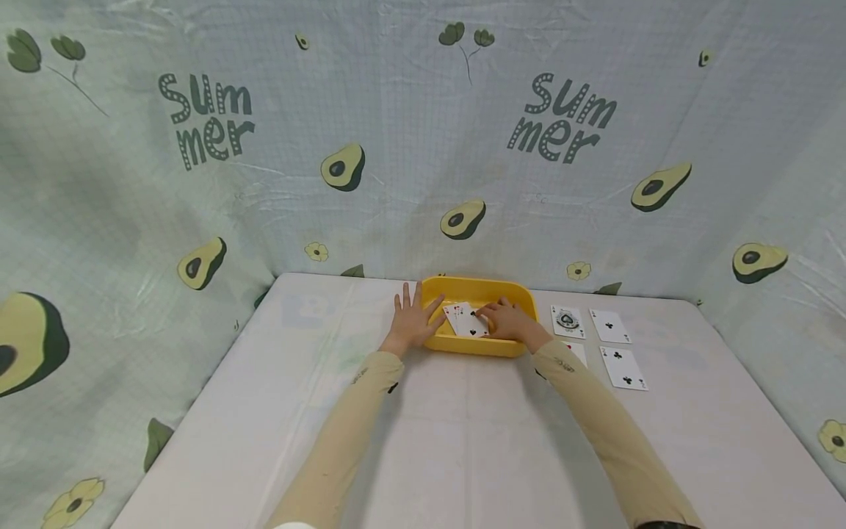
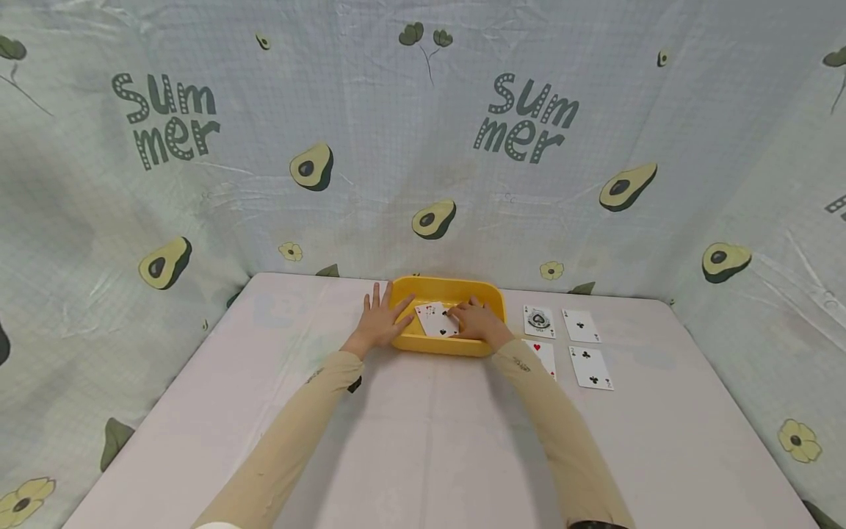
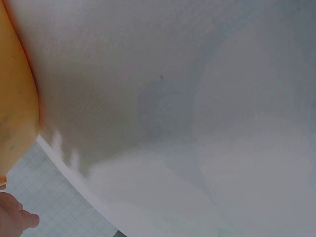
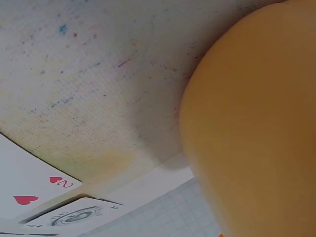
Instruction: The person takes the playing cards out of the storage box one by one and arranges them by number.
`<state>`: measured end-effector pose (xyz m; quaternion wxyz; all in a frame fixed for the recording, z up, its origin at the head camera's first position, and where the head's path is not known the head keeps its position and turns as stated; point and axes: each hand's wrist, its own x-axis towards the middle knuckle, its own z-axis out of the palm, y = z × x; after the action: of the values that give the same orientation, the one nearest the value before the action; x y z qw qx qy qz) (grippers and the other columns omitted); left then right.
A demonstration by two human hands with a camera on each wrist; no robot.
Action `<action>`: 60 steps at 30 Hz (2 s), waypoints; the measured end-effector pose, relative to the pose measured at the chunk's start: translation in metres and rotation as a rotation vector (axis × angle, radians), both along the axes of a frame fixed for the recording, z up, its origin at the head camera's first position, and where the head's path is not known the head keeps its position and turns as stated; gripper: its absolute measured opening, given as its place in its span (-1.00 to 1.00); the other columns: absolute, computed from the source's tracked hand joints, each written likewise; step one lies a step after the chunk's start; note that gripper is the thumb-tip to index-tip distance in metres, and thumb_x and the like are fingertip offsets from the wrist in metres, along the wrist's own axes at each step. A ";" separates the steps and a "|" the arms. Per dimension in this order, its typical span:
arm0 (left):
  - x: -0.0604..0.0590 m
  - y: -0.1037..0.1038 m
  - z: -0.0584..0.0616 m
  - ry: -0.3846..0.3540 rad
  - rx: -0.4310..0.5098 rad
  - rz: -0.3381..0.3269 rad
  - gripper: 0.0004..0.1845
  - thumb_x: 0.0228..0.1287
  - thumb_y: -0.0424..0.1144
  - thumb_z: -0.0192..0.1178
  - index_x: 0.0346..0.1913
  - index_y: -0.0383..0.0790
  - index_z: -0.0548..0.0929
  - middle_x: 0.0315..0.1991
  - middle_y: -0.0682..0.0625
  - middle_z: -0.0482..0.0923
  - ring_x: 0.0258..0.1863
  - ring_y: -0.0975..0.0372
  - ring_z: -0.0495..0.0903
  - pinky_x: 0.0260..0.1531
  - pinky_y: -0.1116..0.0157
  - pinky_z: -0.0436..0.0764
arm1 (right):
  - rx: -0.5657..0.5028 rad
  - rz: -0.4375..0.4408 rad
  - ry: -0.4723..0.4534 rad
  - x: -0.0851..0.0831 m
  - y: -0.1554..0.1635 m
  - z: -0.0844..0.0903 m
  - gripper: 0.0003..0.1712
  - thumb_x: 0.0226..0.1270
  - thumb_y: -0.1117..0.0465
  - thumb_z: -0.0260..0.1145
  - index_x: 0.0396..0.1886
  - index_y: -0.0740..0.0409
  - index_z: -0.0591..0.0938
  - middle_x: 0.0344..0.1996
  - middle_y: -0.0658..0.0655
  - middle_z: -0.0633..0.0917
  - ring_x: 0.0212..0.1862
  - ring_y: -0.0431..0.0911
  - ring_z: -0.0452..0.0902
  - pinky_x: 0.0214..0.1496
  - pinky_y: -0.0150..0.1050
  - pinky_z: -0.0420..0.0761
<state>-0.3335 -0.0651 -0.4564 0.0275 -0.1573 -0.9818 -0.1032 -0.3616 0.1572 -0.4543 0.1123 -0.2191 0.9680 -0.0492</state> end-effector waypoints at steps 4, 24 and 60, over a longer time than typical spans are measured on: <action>-0.001 0.000 0.000 0.004 -0.009 -0.003 -0.44 0.32 0.14 -0.25 0.36 0.15 0.08 0.40 -0.27 -0.21 0.35 -0.25 -0.28 0.27 -0.17 -0.12 | 0.001 0.001 0.013 -0.001 0.001 -0.001 -0.40 0.11 -0.03 0.25 0.17 -0.02 0.41 0.20 0.17 0.39 0.26 0.16 0.09 0.28 0.21 0.05; -0.006 0.000 -0.003 -0.036 0.037 0.002 -0.46 0.34 0.11 -0.27 0.36 0.19 0.04 0.41 -0.24 -0.29 0.36 -0.21 -0.37 0.27 -0.17 -0.21 | 0.004 0.038 0.132 -0.001 0.004 0.003 -0.03 -0.09 -0.22 0.34 0.25 0.23 0.28 0.14 0.21 0.29 0.13 0.09 0.13 0.26 0.07 0.18; -0.019 -0.003 -0.022 -0.014 0.087 -0.010 -0.43 0.30 0.23 -0.37 0.36 0.29 -0.03 0.42 -0.22 -0.39 0.34 -0.23 -0.46 0.25 -0.20 -0.31 | 0.082 0.053 0.312 0.018 0.032 0.025 0.04 -0.07 -0.44 0.12 0.29 0.15 0.24 0.22 0.20 0.33 0.17 0.16 0.15 0.09 0.17 0.23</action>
<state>-0.3522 -0.0679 -0.4787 0.0268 -0.1599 -0.9757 -0.1471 -0.3434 0.1893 -0.4298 -0.0292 -0.2449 0.9687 0.0281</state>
